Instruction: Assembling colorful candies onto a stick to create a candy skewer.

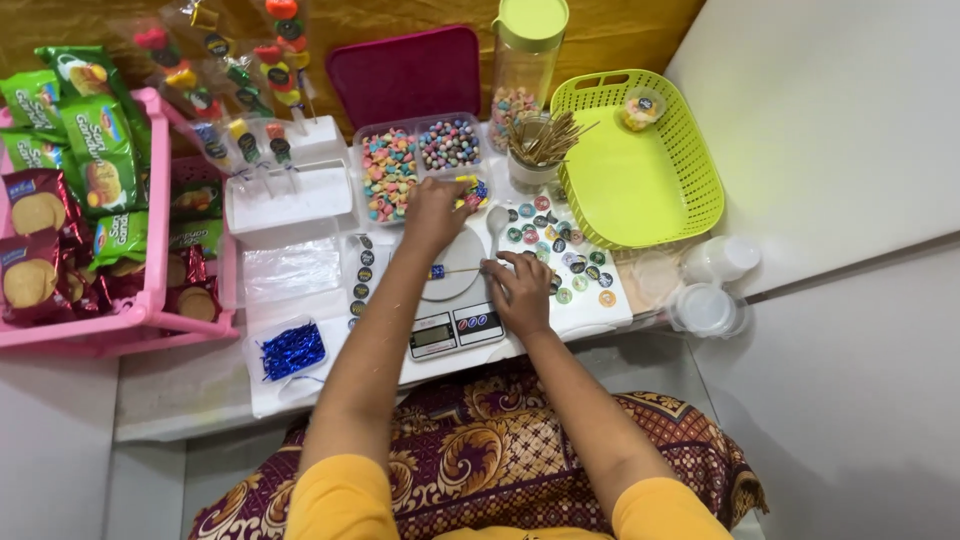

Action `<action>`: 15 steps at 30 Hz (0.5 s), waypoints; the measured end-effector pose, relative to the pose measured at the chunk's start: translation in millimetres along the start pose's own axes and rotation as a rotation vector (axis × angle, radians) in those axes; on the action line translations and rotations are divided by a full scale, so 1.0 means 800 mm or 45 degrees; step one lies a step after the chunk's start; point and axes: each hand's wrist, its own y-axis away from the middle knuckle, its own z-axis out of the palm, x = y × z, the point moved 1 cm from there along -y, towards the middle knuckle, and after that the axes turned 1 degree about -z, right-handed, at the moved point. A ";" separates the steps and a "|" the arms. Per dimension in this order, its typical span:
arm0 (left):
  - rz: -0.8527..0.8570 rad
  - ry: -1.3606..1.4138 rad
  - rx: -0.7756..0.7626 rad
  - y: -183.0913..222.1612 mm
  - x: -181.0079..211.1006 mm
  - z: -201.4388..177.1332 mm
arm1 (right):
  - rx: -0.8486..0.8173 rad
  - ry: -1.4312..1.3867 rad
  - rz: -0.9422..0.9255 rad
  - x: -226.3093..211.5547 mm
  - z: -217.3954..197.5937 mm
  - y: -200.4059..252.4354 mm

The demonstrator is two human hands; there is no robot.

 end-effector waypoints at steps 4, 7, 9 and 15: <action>-0.047 0.031 -0.066 0.061 -0.008 -0.058 | 0.036 0.008 -0.038 0.005 0.003 0.002; -0.123 0.112 -0.109 0.108 -0.016 -0.086 | 0.075 -0.040 -0.038 0.023 0.025 0.011; -0.196 0.074 -0.113 0.137 -0.019 -0.091 | 0.125 -0.036 -0.037 0.041 0.039 0.020; -0.238 -0.076 -0.068 0.178 -0.044 -0.048 | 0.202 -0.071 0.015 0.009 0.002 0.013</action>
